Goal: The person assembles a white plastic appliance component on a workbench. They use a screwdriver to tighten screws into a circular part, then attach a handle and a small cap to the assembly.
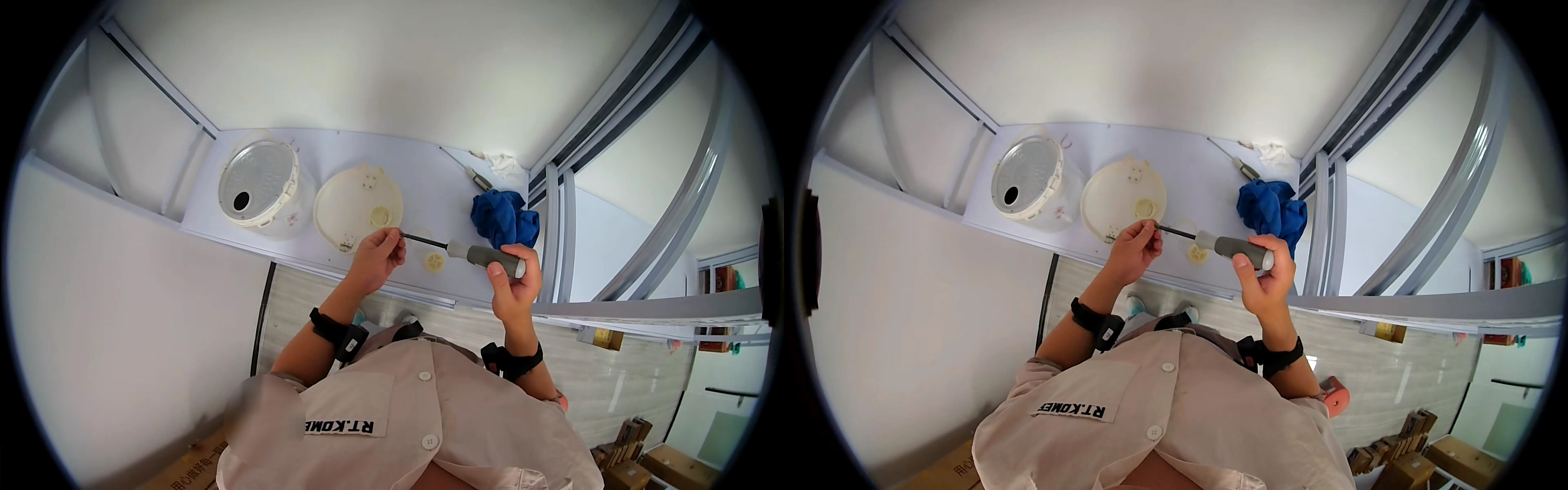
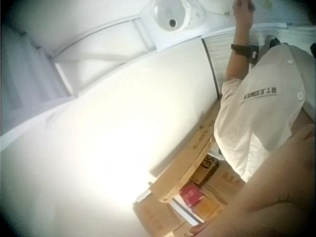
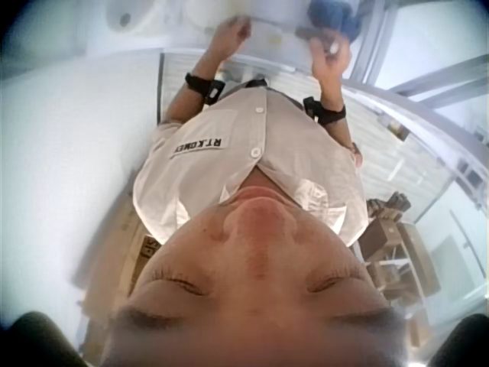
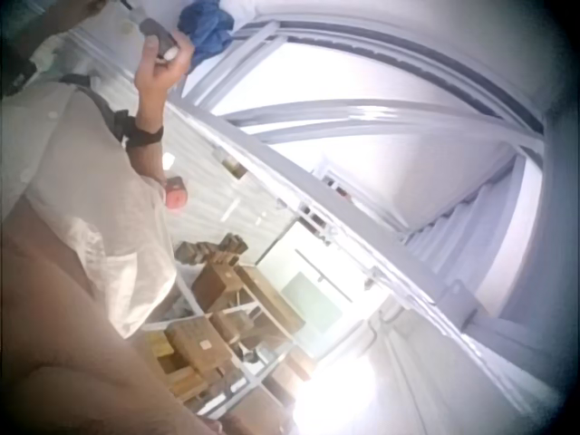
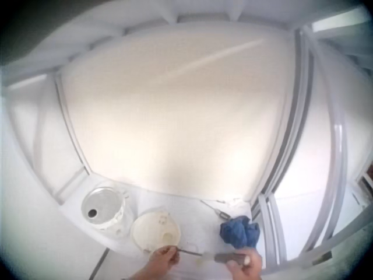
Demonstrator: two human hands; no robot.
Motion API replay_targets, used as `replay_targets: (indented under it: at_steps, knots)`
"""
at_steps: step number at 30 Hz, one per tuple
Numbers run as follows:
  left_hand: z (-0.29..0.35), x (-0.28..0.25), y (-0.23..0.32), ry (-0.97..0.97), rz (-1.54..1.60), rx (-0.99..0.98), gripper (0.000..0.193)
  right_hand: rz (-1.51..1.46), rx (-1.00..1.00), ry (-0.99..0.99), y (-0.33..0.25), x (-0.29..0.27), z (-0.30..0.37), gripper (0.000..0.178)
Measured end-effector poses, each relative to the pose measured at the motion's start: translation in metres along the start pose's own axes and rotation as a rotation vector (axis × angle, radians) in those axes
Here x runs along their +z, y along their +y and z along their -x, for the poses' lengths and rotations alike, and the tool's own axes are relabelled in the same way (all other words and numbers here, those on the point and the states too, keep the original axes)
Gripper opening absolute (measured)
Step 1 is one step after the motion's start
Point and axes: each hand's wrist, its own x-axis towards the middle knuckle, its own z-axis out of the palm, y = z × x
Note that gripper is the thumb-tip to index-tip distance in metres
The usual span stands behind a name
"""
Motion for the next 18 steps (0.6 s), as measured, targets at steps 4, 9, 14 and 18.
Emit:
replay_targets:
  at_steps: [4, 9, 14, 18]
  knots:
    - [0.007, 0.014, 0.003, -0.008, 0.126, -0.062, 0.018, -0.016, -0.021, -0.008, 0.002, -0.002, 0.002, 0.030]
    - [0.007, 0.012, -0.001, -0.021, 0.137, -0.094, 0.019, -0.014, -0.042, -0.043, 0.000, -0.006, 0.001, 0.030]
    - [0.006, 0.010, -0.002, -0.058, 0.180, -0.093, 0.020, 0.005, -0.083, -0.063, -0.002, -0.006, 0.000, 0.029]
    - [0.005, 0.009, -0.003, -0.053, 0.129, -0.082, 0.023, 0.023, -0.160, -0.126, -0.006, -0.004, -0.007, 0.029]
